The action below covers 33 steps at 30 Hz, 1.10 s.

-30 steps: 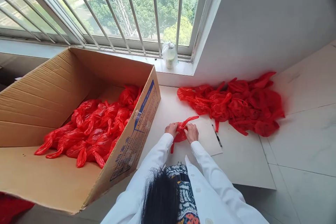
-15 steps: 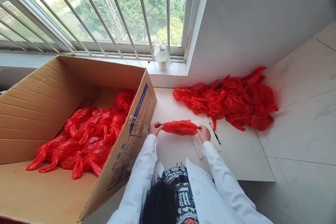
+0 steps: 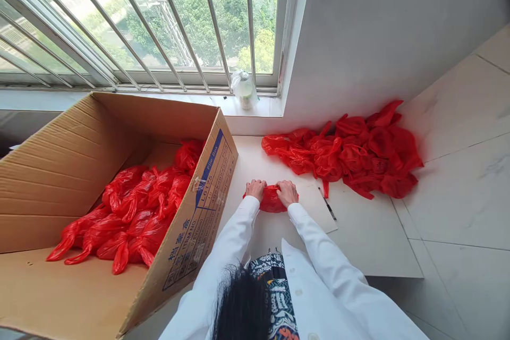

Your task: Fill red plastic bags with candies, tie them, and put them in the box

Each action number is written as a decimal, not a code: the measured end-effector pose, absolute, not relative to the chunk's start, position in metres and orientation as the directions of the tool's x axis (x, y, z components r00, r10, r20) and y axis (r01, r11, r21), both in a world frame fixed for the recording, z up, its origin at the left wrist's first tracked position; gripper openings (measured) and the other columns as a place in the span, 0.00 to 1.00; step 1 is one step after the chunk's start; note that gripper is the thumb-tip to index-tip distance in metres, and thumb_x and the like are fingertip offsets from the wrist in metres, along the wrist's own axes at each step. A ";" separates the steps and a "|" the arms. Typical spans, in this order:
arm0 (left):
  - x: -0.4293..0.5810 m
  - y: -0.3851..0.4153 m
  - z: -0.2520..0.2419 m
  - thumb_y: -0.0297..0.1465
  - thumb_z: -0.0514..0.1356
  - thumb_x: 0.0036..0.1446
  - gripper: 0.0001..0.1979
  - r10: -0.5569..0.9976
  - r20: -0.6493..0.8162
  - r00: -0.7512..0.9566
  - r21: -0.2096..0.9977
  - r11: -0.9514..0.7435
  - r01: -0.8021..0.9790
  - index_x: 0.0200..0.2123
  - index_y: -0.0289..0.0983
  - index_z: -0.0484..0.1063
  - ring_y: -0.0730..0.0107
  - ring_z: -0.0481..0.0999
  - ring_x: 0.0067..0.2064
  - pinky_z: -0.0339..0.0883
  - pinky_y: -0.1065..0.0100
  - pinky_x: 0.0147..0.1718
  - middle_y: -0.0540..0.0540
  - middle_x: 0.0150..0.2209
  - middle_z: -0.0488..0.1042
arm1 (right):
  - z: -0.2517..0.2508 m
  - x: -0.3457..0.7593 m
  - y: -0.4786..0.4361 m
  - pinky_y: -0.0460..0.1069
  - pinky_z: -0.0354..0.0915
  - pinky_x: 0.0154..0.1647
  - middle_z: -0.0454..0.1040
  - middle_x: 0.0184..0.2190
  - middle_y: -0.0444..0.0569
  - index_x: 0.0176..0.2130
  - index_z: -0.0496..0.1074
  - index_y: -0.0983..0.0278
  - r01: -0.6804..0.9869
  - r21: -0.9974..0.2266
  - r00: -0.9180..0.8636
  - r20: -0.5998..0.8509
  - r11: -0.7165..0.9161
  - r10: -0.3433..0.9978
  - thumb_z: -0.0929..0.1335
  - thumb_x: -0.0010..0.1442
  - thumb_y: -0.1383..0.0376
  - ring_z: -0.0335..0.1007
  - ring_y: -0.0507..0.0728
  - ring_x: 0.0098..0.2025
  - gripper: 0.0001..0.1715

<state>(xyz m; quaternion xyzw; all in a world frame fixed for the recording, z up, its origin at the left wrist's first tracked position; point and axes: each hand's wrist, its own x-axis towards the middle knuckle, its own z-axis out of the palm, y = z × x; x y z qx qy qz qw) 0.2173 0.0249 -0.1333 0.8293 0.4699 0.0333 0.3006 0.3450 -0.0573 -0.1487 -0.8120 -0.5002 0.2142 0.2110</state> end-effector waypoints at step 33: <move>0.141 -0.002 -0.024 0.45 0.65 0.42 0.19 0.639 -0.237 0.731 0.383 -0.630 0.675 0.39 0.45 0.74 0.48 0.62 0.54 0.56 0.44 0.51 0.42 0.49 0.68 | -0.094 0.391 -0.095 0.48 0.64 0.34 0.73 0.36 0.51 0.41 0.68 0.65 0.069 -0.971 0.789 -0.088 -0.230 0.608 0.63 0.43 0.66 0.68 0.55 0.34 0.22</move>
